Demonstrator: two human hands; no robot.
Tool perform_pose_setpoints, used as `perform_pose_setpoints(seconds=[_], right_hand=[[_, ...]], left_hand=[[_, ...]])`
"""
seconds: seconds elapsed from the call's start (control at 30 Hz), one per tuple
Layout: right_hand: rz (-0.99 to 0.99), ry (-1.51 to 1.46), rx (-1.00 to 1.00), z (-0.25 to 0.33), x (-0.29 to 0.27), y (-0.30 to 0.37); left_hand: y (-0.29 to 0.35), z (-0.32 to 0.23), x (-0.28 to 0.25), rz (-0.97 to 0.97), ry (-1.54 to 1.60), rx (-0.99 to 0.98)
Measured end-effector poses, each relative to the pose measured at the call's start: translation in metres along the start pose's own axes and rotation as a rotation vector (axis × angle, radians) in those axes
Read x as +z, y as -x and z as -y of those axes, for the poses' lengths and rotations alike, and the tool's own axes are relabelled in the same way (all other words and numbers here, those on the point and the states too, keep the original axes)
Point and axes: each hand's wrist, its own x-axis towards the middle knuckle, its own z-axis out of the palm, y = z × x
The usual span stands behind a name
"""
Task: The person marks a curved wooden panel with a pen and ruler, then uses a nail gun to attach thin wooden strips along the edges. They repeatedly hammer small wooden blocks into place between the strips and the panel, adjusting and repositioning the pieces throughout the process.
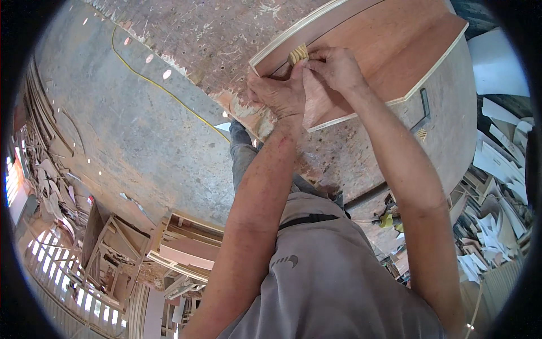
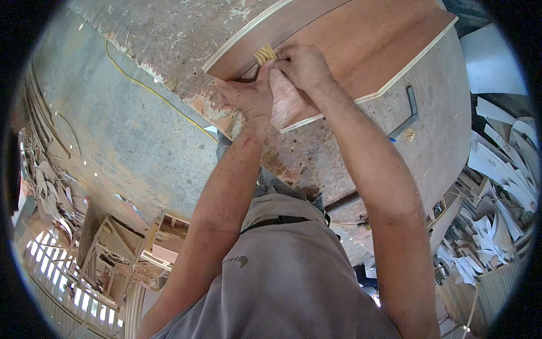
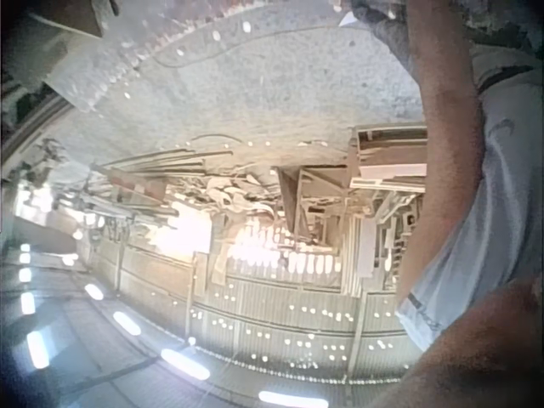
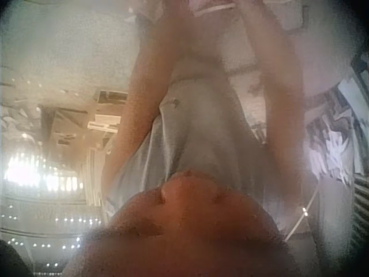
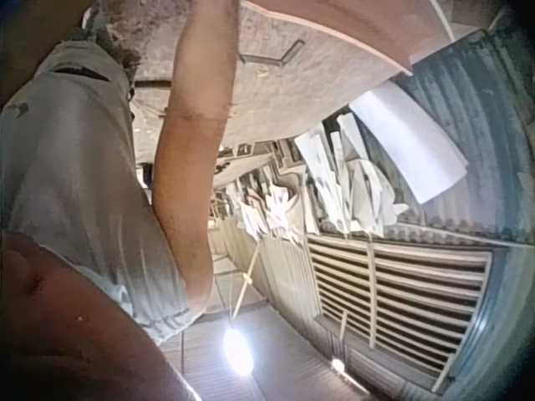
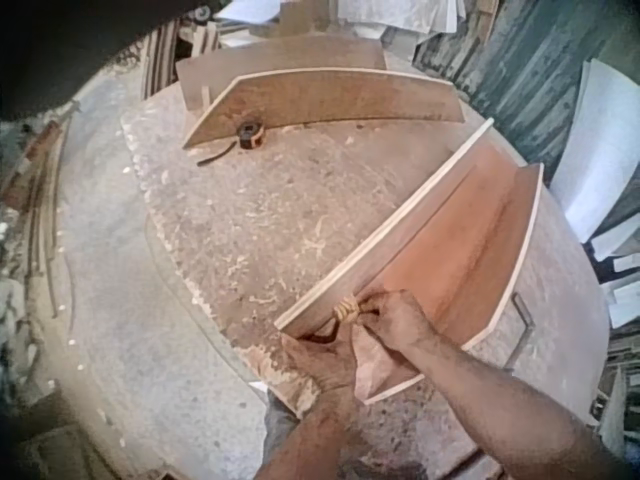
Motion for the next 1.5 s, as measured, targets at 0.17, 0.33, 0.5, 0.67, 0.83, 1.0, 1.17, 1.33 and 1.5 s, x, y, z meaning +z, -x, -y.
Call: perform_pose_setpoints(seconds=[0.17, 0.33, 0.5, 0.67, 0.83, 1.0, 1.17, 1.33, 1.5], right_hand=[[0.182, 0.127, -0.059, -0.008, -0.012, -0.023], [0.103, 0.039, -0.203, -0.024, -0.007, -0.024], [0.209, -0.071, 0.030, -0.026, -0.007, -0.029], [0.168, -0.059, -0.005, -0.027, -0.005, -0.027], [0.164, -0.022, 0.041, -0.019, -0.010, -0.024], [0.133, 0.056, -0.089, -0.022, -0.013, -0.021], [0.200, 0.050, -0.066, -0.032, -0.007, -0.026], [0.182, 0.098, -0.036, -0.032, -0.005, -0.024], [0.251, 0.067, -0.032, -0.018, -0.019, -0.022]], left_hand=[[0.000, 0.003, -0.002, 0.030, 0.006, 0.018], [-0.002, -0.009, -0.009, 0.065, -0.001, -0.107], [-0.001, -0.008, -0.005, 0.040, -0.090, -0.128], [-0.003, -0.020, -0.008, 0.033, 0.094, -0.168], [-0.022, -0.020, -0.067, 0.317, 0.289, 0.012], [-0.071, -0.087, -0.132, 0.733, 0.034, 0.721], [-0.099, -0.147, -0.095, 1.053, -0.735, 1.516], [-0.087, -0.091, -0.065, 1.035, -1.115, 1.759], [-0.078, -0.087, -0.072, 1.109, -1.094, 1.527]])
